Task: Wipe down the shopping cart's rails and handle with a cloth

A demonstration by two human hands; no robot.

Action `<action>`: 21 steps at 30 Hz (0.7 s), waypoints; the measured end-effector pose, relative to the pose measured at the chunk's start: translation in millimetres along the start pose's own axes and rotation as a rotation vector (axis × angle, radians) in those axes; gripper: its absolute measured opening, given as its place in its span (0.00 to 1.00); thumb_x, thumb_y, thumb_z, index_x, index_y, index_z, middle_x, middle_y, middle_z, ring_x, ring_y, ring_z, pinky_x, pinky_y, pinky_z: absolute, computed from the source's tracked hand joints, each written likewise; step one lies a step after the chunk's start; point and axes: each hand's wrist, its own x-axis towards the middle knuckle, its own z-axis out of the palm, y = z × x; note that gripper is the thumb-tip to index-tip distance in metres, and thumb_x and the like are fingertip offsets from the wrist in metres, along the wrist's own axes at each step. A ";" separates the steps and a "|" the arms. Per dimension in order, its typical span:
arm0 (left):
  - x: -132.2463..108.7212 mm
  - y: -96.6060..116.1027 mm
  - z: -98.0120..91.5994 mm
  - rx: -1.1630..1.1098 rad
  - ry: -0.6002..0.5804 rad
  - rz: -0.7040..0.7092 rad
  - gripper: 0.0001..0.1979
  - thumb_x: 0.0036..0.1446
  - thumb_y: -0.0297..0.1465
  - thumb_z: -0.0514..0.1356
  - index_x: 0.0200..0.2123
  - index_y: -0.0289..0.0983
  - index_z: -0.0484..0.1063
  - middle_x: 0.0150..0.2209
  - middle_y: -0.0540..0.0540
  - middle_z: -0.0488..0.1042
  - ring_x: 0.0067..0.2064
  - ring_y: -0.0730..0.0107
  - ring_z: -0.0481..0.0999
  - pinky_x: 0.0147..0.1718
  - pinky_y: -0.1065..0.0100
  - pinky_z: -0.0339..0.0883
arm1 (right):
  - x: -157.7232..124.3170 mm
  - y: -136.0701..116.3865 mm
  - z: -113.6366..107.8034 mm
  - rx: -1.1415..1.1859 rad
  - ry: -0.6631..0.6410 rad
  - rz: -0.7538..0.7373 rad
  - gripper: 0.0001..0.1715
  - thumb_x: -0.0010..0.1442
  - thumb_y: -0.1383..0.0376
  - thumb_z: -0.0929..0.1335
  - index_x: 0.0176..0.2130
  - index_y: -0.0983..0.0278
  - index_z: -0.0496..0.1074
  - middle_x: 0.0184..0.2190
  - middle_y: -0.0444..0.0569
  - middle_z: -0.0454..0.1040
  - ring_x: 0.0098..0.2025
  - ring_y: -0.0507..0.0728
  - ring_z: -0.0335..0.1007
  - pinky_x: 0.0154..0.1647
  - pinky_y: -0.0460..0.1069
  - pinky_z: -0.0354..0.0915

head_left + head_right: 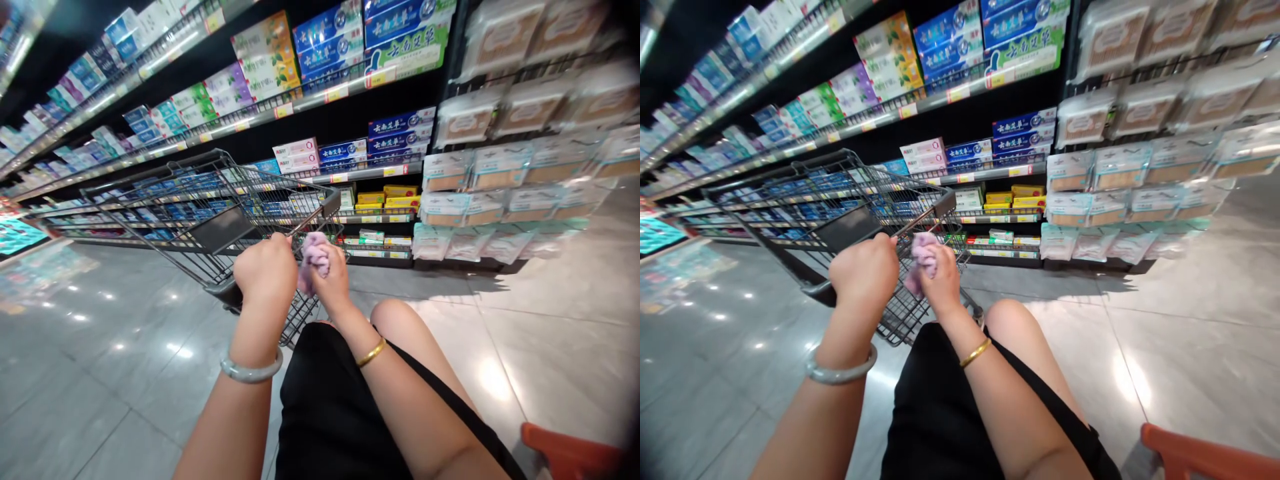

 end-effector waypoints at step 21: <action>1.8 0.6 -0.6 -0.017 -0.003 0.002 0.24 0.72 0.36 0.39 0.42 0.33 0.73 0.36 0.32 0.81 0.41 0.50 0.83 0.34 0.62 0.68 | -12.1 -2.1 -6.0 -0.182 -0.108 -0.229 0.25 0.58 0.67 0.68 0.56 0.58 0.68 0.53 0.54 0.72 0.56 0.60 0.70 0.57 0.56 0.70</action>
